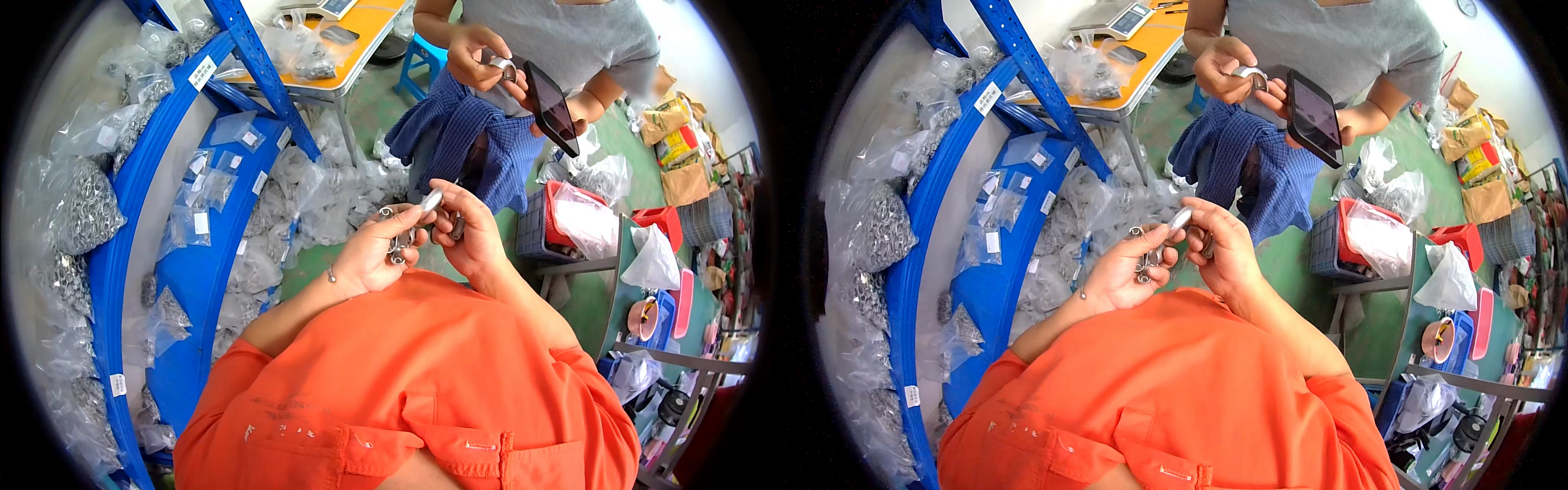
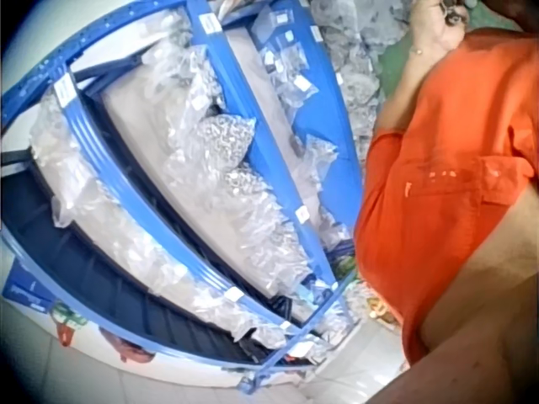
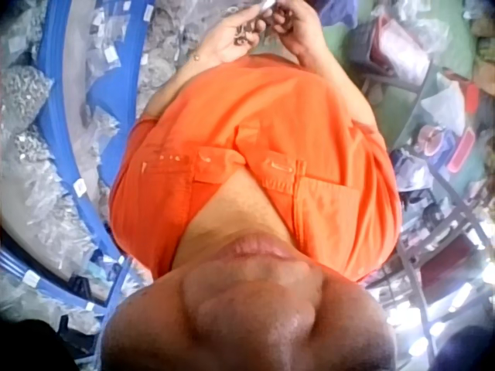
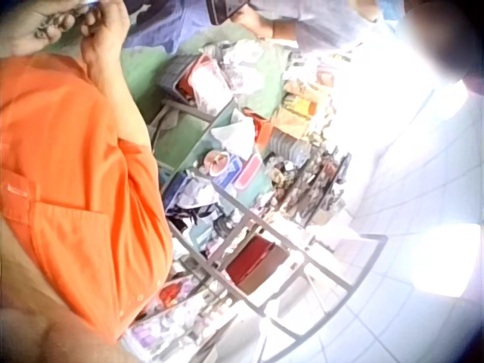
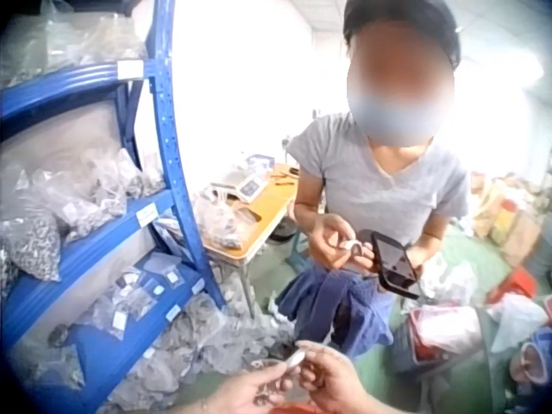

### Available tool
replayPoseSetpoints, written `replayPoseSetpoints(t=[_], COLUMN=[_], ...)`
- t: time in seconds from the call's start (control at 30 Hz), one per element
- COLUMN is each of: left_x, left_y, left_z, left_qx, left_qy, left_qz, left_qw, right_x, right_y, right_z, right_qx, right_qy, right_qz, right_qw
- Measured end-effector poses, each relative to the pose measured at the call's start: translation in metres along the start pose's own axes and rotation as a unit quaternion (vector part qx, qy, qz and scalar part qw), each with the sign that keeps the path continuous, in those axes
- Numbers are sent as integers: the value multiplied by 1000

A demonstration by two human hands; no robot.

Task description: The person picks up small, curved metal hooks from a large pile on a green table and inspects them by hand. They rotate the hooks to examine the surface and shape, occasionally placing them back on the table or holding them in a cluster.

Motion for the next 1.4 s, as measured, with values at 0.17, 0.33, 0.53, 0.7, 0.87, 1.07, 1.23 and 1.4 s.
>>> replayPoseSetpoints(t=[0.17, 0.33, 0.53, 0.7, 0.87, 1.07, 1.23, 1.4], left_x=[-2, -4, -5, -3, -2, -3, 1, 2], left_y=[-1, 1, 0, -1, 0, -1, 1, 3], left_z=[2, 3, 0, 1, -2, -3, -9, -13], left_qx=[-1, -2, 11, -6, -23, -37, -33, -39], left_qy=[-2, 0, -2, -16, -17, 17, 22, 29], left_qz=[-14, -20, -26, -62, -104, -85, -72, -45], left_qw=[1000, 1000, 1000, 998, 994, 996, 997, 998], right_x=[-2, -7, -4, -10, -23, -44, -52, -54], right_y=[5, 7, 6, 5, 4, 8, 11, 14], right_z=[-6, -7, -7, -4, 2, 4, 6, 7], right_qx=[-18, -27, -30, -18, -7, -12, -10, -13], right_qy=[-5, -39, -43, -59, -103, -160, -184, -179], right_qz=[-61, -72, -78, -40, -12, -13, -13, -9], right_qw=[998, 996, 996, 997, 995, 987, 983, 984])
Point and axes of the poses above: each hand's wrist, its own z-axis towards the middle knuckle, its own y-axis out of the palm, x = y × z, the point moved 4 cm from there along z, towards the middle knuckle, and after that the axes turned 7 degrees about -x, right-handed, at the moved point
